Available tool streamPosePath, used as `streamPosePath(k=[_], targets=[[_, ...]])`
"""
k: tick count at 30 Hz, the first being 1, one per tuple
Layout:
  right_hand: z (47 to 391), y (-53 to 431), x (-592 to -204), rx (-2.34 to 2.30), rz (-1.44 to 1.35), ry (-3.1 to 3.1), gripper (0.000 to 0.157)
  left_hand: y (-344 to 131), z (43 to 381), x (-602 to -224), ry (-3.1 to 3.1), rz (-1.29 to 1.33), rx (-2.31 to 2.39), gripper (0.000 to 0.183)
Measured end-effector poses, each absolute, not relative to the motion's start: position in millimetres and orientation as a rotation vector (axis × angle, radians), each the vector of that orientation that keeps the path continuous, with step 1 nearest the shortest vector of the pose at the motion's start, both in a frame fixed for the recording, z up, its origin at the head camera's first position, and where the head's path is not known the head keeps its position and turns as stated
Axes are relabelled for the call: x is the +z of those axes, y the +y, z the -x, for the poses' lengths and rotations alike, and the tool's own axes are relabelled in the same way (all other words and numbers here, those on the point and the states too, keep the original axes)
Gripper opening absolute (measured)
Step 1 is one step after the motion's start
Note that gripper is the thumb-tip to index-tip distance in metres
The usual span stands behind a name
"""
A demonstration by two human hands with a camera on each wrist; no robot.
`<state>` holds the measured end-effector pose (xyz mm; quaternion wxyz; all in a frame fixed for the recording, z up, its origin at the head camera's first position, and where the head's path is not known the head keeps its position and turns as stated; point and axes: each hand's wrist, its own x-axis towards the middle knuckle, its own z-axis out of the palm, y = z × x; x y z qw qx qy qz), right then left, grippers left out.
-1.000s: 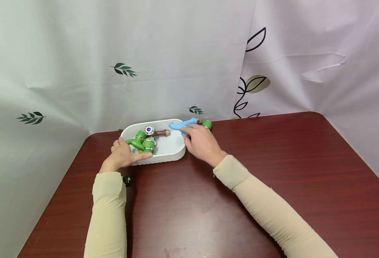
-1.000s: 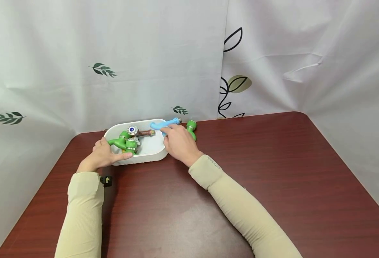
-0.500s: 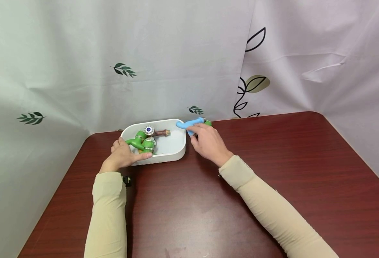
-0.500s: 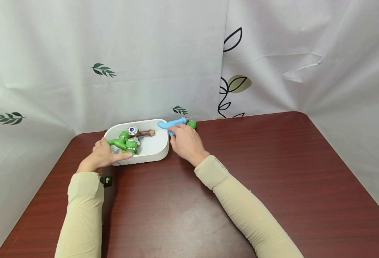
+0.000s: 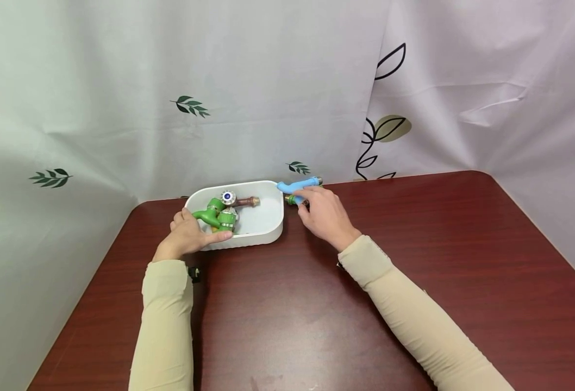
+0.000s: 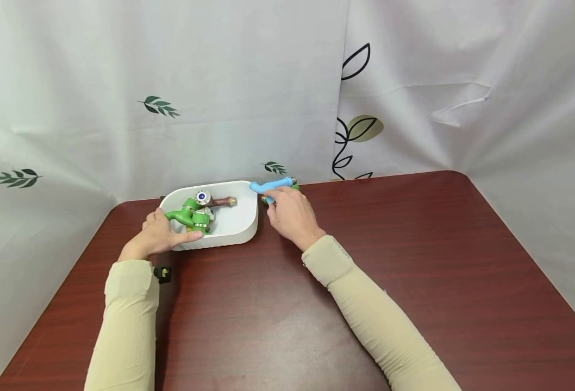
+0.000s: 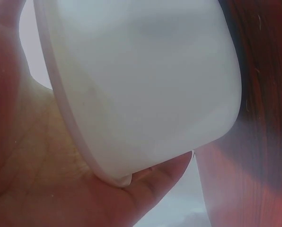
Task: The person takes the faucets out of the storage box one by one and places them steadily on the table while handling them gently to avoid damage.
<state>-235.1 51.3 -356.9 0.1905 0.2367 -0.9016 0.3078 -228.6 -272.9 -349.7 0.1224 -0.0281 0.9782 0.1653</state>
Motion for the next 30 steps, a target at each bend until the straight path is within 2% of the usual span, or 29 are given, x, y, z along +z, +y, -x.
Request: streamPosePath(k=[18, 30], targets=[[242.1, 68.5, -356.4, 0.901, -0.575, -2.568, 0.026, -271.7, 228.3, -351.0, 2.861, 0.085, 0.488, 0.146], [246.9, 80.6, -354.8, 0.943, -0.497, -2.628, 0.036, -272.1, 228.3, -350.9, 2.866, 0.086, 0.480, 0.147]])
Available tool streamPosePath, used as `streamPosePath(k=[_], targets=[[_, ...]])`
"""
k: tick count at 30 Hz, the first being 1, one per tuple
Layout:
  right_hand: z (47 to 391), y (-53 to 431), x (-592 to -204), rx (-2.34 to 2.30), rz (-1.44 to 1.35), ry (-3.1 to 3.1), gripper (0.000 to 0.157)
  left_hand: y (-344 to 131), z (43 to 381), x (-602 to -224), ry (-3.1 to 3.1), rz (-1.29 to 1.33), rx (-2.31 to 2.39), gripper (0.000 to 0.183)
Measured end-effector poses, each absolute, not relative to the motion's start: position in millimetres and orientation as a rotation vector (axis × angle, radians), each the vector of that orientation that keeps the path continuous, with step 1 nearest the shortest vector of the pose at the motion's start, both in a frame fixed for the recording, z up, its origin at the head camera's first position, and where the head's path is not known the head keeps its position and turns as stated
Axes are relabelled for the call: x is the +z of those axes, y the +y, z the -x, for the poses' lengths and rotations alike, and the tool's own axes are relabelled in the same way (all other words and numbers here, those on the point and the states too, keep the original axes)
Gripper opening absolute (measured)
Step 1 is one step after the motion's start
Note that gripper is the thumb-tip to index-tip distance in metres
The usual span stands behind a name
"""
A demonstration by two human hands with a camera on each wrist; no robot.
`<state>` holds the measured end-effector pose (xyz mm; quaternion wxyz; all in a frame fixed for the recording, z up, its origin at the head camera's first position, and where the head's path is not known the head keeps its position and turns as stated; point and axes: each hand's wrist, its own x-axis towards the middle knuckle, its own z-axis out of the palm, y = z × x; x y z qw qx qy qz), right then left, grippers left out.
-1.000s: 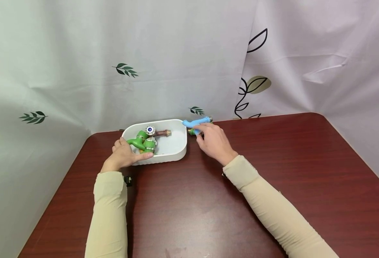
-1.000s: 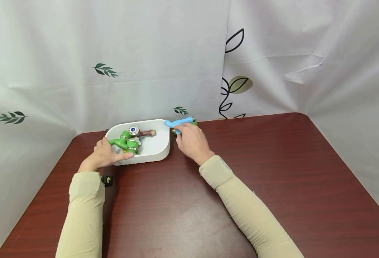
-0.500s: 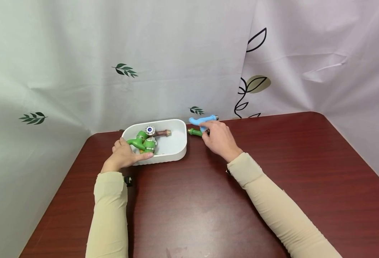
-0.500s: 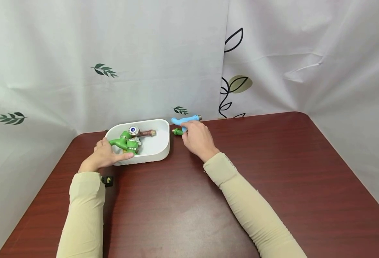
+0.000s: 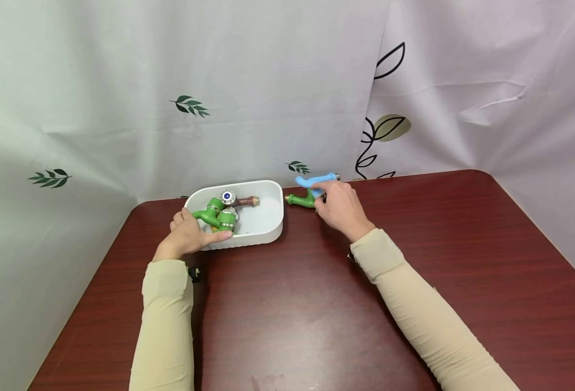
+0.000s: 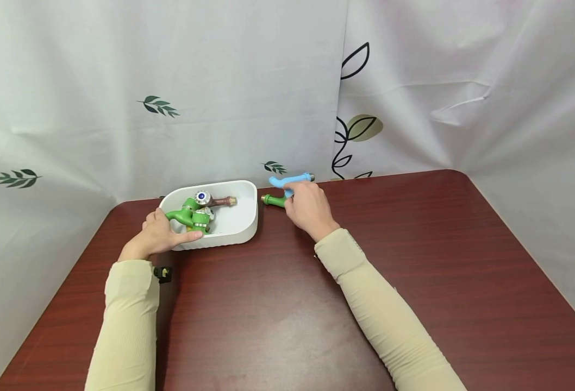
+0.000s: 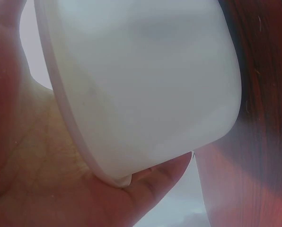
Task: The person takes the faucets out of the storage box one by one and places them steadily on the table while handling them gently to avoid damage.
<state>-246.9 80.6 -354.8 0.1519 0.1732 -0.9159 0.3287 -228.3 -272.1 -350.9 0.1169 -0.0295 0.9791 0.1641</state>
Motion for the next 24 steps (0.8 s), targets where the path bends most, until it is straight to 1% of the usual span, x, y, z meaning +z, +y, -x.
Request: streamPosePath(k=[8, 24], targets=[[249.1, 87.4, -354.3, 0.942, -0.445, -2.657, 0.040, -271.9, 228.1, -350.5, 2.869, 0.083, 0.481, 0.147], [251.6, 96.5, -351.2, 0.915, -0.334, -2.729, 0.033, -271.4, 227.8, -349.1, 2.867, 0.083, 0.478, 0.146]])
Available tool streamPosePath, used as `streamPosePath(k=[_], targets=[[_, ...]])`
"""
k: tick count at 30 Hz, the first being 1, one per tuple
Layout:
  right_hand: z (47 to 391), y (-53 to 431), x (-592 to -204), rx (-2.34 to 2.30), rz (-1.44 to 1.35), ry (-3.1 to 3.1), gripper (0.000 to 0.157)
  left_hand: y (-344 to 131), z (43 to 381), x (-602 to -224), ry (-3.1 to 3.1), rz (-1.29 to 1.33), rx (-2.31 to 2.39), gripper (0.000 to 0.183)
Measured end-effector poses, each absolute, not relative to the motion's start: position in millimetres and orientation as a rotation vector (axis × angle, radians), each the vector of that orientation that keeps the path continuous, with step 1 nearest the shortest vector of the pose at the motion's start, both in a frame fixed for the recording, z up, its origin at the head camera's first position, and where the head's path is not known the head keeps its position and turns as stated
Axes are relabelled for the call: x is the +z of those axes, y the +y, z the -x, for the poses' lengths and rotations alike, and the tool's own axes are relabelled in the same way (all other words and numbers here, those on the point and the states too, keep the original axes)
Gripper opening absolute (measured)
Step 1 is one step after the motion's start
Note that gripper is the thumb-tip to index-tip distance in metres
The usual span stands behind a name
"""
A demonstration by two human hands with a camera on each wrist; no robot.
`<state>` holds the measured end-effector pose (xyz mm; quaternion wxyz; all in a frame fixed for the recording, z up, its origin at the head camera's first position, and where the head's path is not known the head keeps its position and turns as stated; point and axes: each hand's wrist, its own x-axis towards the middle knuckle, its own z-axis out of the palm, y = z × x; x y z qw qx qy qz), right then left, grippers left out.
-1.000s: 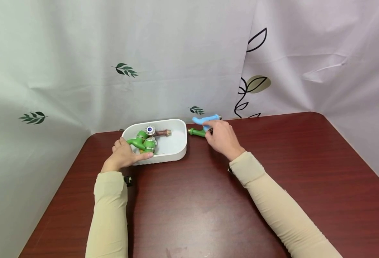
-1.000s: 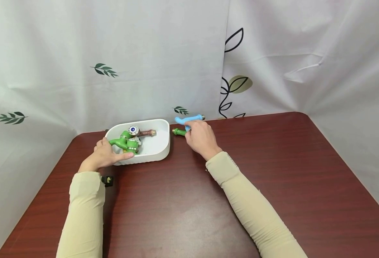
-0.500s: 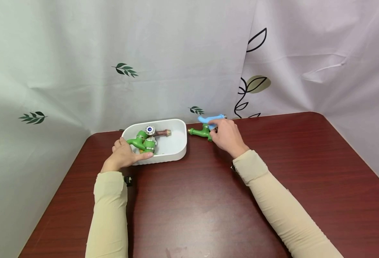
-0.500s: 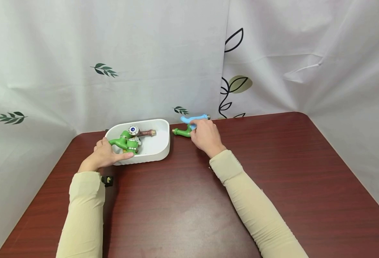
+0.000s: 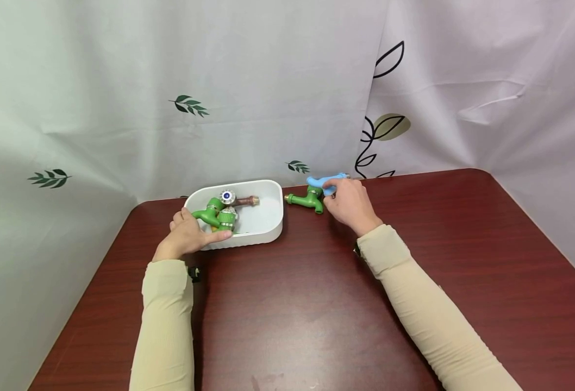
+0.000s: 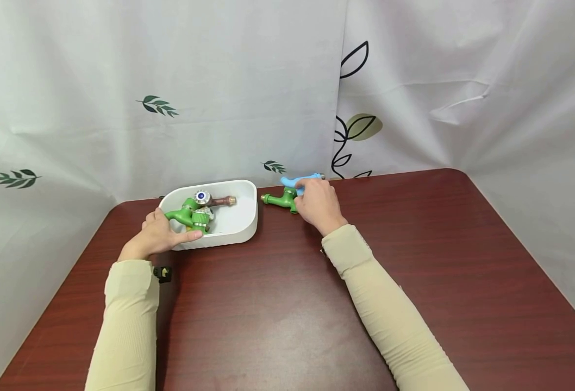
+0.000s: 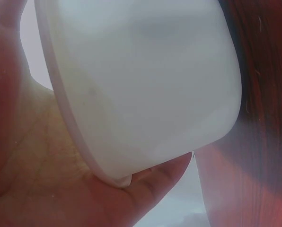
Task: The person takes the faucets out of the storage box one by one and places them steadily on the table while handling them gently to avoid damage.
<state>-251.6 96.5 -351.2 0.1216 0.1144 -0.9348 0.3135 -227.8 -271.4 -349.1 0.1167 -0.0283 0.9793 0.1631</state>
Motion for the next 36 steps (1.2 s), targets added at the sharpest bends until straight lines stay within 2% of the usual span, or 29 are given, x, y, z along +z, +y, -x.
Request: streamPosePath(k=[10, 36], targets=[[255.5, 101.8, -355.0, 0.906, -0.223, -2.809, 0.027, -271.4, 228.1, -349.5, 2.870, 0.078, 0.474, 0.146], [262.9, 113.0, -363.5, 0.888, -0.120, -2.938, 0.029, -271.8, 228.0, -350.8, 2.882, 0.077, 0.483, 0.146]])
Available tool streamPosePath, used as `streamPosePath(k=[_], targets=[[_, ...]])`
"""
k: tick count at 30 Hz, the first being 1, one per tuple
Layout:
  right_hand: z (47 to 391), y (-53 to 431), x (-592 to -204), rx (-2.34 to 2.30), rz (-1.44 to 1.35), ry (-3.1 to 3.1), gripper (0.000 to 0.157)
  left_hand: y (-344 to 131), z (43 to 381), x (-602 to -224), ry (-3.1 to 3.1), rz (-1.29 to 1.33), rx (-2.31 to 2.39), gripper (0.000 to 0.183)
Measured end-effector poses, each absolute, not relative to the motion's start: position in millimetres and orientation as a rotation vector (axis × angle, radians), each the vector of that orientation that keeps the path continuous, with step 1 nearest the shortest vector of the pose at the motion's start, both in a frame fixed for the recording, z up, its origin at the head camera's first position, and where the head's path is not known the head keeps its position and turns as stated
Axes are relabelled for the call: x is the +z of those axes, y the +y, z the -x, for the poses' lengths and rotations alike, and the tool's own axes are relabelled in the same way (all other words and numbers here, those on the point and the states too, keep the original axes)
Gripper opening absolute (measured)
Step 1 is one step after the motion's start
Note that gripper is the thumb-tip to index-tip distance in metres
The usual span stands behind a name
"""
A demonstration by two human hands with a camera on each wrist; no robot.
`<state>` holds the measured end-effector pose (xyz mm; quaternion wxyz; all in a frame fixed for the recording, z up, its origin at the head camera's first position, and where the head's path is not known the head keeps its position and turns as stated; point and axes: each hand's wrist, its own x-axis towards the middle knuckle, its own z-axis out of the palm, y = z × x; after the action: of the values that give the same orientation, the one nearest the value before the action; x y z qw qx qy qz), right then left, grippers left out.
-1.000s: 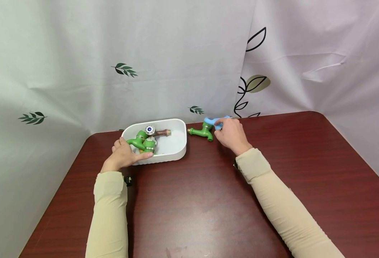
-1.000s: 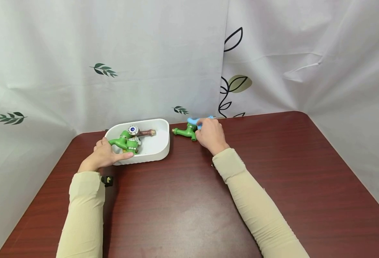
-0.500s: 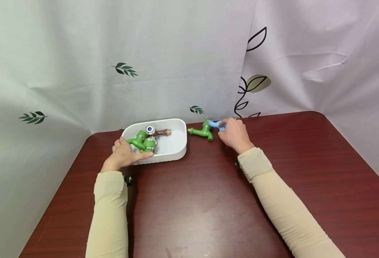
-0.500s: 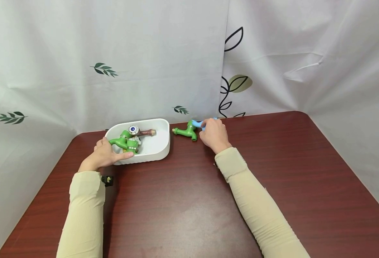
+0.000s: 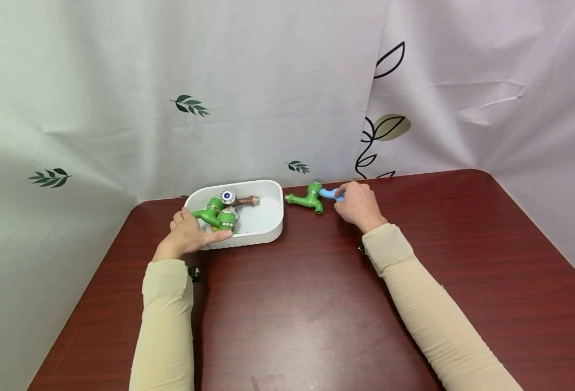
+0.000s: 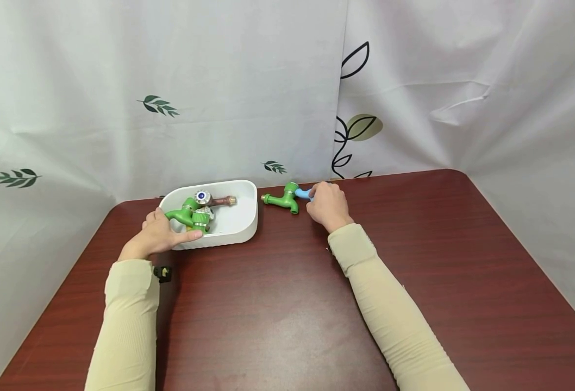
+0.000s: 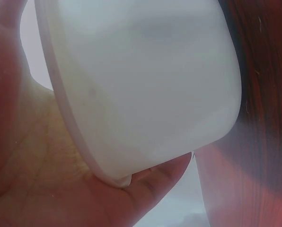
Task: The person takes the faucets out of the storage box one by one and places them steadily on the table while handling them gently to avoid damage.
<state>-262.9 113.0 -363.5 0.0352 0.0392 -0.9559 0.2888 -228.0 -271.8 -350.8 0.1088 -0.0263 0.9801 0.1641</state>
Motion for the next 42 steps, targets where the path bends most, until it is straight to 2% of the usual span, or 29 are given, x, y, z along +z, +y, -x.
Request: streamPosePath(k=[11, 42], targets=[[266.3, 115.6, -368.3, 0.867, -0.106, -2.993, 0.025, -271.6, 227.9, -350.5, 2.867, 0.087, 0.485, 0.147], [268.9, 119.0, -374.6, 0.853, -0.170, -3.025, 0.029, -272.5, 228.3, -351.4, 2.876, 0.077, 0.481, 0.146]])
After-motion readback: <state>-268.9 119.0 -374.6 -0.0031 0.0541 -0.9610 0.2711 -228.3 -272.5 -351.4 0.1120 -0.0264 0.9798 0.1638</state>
